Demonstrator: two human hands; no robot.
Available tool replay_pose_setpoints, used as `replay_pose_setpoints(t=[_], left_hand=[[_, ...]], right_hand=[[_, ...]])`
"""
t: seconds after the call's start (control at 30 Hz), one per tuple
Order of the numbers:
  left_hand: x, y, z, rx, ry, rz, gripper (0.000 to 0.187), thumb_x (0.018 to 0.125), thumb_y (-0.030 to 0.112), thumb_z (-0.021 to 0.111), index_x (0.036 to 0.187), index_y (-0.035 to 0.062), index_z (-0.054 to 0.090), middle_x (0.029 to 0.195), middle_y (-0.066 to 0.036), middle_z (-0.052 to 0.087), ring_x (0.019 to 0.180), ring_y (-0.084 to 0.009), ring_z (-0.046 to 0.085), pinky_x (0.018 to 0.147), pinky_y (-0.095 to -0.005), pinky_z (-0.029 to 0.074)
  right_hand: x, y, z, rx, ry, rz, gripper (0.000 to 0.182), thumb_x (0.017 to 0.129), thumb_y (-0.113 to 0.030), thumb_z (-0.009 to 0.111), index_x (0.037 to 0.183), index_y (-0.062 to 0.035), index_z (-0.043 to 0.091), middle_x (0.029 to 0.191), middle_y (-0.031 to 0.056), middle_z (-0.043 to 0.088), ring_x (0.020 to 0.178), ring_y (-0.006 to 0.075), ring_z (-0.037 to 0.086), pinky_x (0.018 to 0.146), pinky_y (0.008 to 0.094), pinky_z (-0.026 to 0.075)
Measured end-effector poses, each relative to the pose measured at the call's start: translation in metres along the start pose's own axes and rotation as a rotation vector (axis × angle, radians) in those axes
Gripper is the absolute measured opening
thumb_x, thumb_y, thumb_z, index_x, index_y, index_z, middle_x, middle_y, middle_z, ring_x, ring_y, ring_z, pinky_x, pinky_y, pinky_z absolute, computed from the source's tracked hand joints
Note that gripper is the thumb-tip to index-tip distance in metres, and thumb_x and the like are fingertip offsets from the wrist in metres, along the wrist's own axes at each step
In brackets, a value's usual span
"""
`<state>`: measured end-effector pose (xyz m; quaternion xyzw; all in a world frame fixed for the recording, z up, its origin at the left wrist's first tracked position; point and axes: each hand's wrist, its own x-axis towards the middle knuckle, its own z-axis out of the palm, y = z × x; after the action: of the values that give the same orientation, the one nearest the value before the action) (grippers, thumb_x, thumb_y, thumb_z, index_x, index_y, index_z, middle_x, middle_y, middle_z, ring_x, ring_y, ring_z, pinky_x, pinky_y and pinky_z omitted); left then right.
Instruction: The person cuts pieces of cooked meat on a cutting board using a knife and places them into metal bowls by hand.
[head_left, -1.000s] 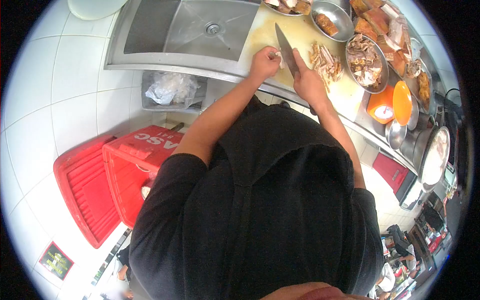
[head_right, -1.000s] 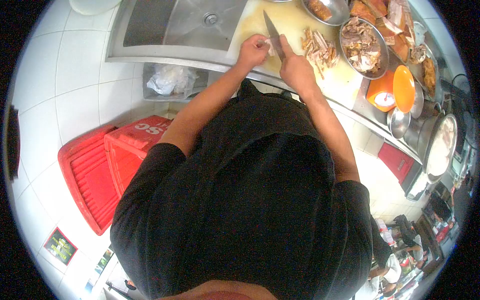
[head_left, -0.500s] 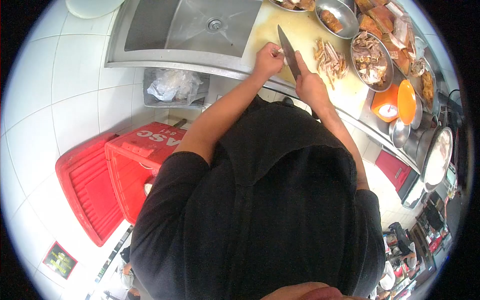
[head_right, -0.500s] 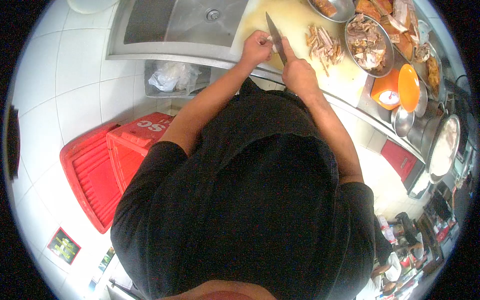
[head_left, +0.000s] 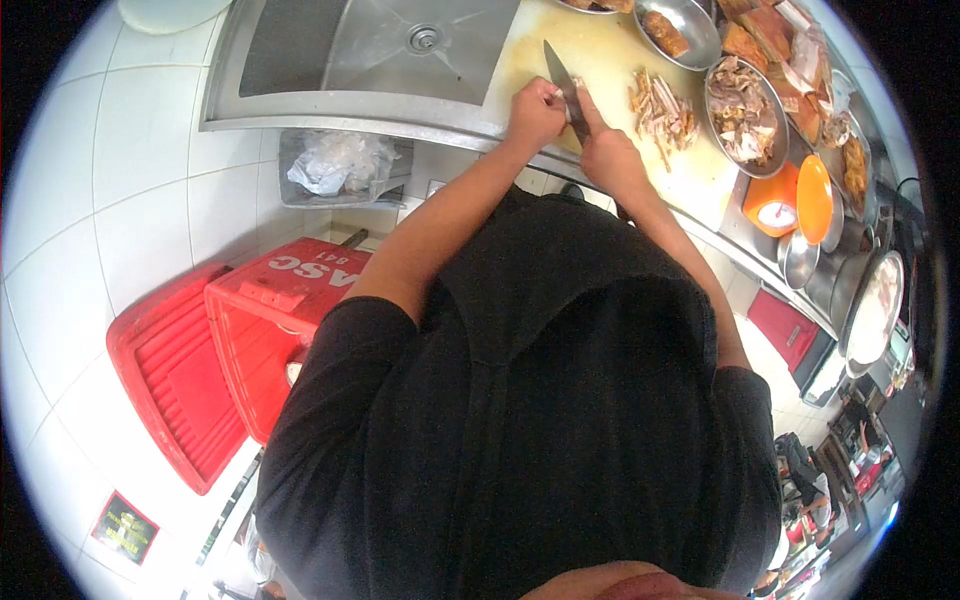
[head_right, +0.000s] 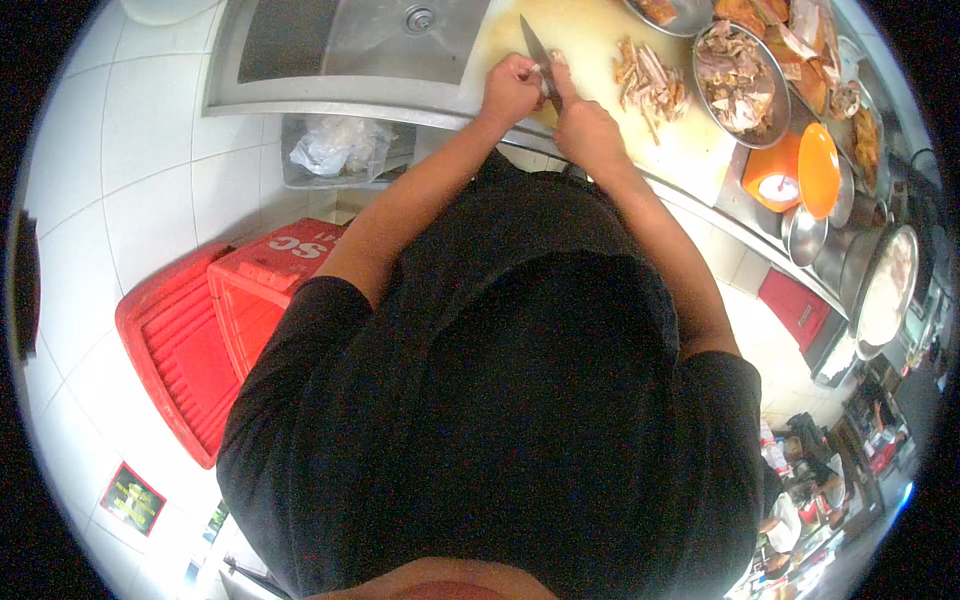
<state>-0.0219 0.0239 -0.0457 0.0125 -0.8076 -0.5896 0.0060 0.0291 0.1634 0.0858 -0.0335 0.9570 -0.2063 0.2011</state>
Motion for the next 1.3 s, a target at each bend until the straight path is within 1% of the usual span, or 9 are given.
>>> replay_pose_setpoints(t=[0.17, 0.23, 0.33, 0.57, 0.77, 0.83, 0.97, 1.0, 1.3], left_hand=[[0.010, -0.002, 0.011, 0.026, -0.001, -0.100, 0.020, 0.086, 0.007, 0.068, 0.103, -0.0025, 0.067, 0.079, -0.016, 0.074, 0.063, -0.0218, 0.072, 0.062, -0.0366, 0.058], [0.008, 0.008, 0.007, 0.121, -0.016, -0.130, 0.020, 0.085, 0.008, 0.069, 0.102, -0.0017, 0.069, 0.082, -0.016, 0.074, 0.063, -0.0222, 0.072, 0.063, -0.0369, 0.058], [0.005, 0.016, 0.002, 0.187, -0.010, -0.075, 0.022, 0.081, 0.012, 0.071, 0.100, -0.0007, 0.069, 0.085, -0.020, 0.074, 0.077, -0.0310, 0.074, 0.073, -0.0410, 0.058], [0.012, 0.005, 0.007, 0.121, -0.054, -0.179, 0.026, 0.080, 0.020, 0.074, 0.097, 0.0003, 0.070, 0.089, -0.021, 0.075, 0.086, -0.0360, 0.074, 0.081, -0.0441, 0.058], [0.003, 0.067, -0.003, 0.387, -0.101, -0.179, 0.032, 0.079, 0.024, 0.076, 0.098, -0.0005, 0.067, 0.092, -0.022, 0.075, 0.090, -0.0379, 0.074, 0.083, -0.0446, 0.058], [0.004, 0.063, 0.001, 0.449, -0.098, -0.158, 0.031, 0.079, 0.023, 0.075, 0.098, -0.0006, 0.066, 0.093, -0.023, 0.075, 0.091, -0.0388, 0.074, 0.085, -0.0456, 0.058], [0.009, 0.059, 0.008, 0.524, -0.075, -0.143, 0.032, 0.076, 0.025, 0.075, 0.094, -0.0002, 0.068, 0.091, -0.026, 0.074, 0.092, -0.0419, 0.073, 0.086, -0.0478, 0.057], [0.011, 0.058, 0.009, 0.555, -0.085, -0.134, 0.032, 0.075, 0.024, 0.075, 0.095, -0.0002, 0.069, 0.092, -0.026, 0.074, 0.093, -0.0420, 0.073, 0.086, -0.0477, 0.057], [0.016, 0.074, 0.010, 0.692, -0.147, -0.176, 0.031, 0.077, 0.024, 0.073, 0.100, 0.0028, 0.070, 0.099, -0.025, 0.074, 0.098, -0.0428, 0.072, 0.090, -0.0493, 0.057]], right_hand=[[0.011, 0.034, 0.021, 0.213, 0.071, -0.062, 0.084, 0.091, -0.005, 0.057, 0.166, -0.0227, 0.021, 0.103, 0.0333, 0.071, 0.091, 0.0484, 0.071, 0.085, 0.0556, 0.056], [0.020, 0.058, 0.026, 0.461, 0.210, -0.214, 0.078, 0.096, -0.008, 0.058, 0.165, -0.0249, 0.028, 0.083, 0.0187, 0.070, 0.064, 0.0296, 0.066, 0.064, 0.0430, 0.055], [-0.005, 0.055, -0.008, 0.835, -0.109, 0.192, 0.070, 0.103, -0.007, 0.057, 0.165, -0.0272, 0.032, 0.068, -0.0007, 0.053, 0.051, 0.0062, 0.043, 0.049, 0.0240, 0.042], [-0.009, 0.091, 0.000, 1.118, -0.050, 0.265, 0.064, 0.107, -0.012, 0.054, 0.165, -0.0279, 0.032, 0.068, -0.0007, 0.054, 0.049, 0.0081, 0.044, 0.044, 0.0262, 0.041], [-0.024, 0.093, 0.001, 1.074, 0.014, 0.296, 0.062, 0.107, -0.012, 0.053, 0.163, -0.0302, 0.036, 0.066, -0.0010, 0.055, 0.049, 0.0071, 0.044, 0.044, 0.0262, 0.043], [-0.017, 0.108, 0.019, 0.758, 0.136, 0.104, 0.064, 0.104, -0.013, 0.056, 0.163, -0.0282, 0.036, 0.073, 0.0086, 0.066, 0.056, 0.0218, 0.060, 0.054, 0.0383, 0.051], [-0.019, 0.111, 0.032, 0.198, 0.403, -0.200, 0.066, 0.100, -0.013, 0.059, 0.160, -0.0306, 0.040, 0.071, 0.0223, 0.067, 0.060, 0.0361, 0.066, 0.063, 0.0479, 0.055], [-0.030, 0.092, 0.011, 0.149, 0.234, -0.076, 0.073, 0.095, -0.012, 0.061, 0.161, -0.0302, 0.037, 0.077, 0.0292, 0.068, 0.075, 0.0454, 0.069, 0.074, 0.0542, 0.055], [-0.051, 0.076, 0.006, 0.085, 0.116, -0.071, 0.087, 0.090, -0.005, 0.063, 0.165, -0.0301, 0.026, 0.096, 0.0275, 0.070, 0.085, 0.0441, 0.070, 0.081, 0.0527, 0.055]])
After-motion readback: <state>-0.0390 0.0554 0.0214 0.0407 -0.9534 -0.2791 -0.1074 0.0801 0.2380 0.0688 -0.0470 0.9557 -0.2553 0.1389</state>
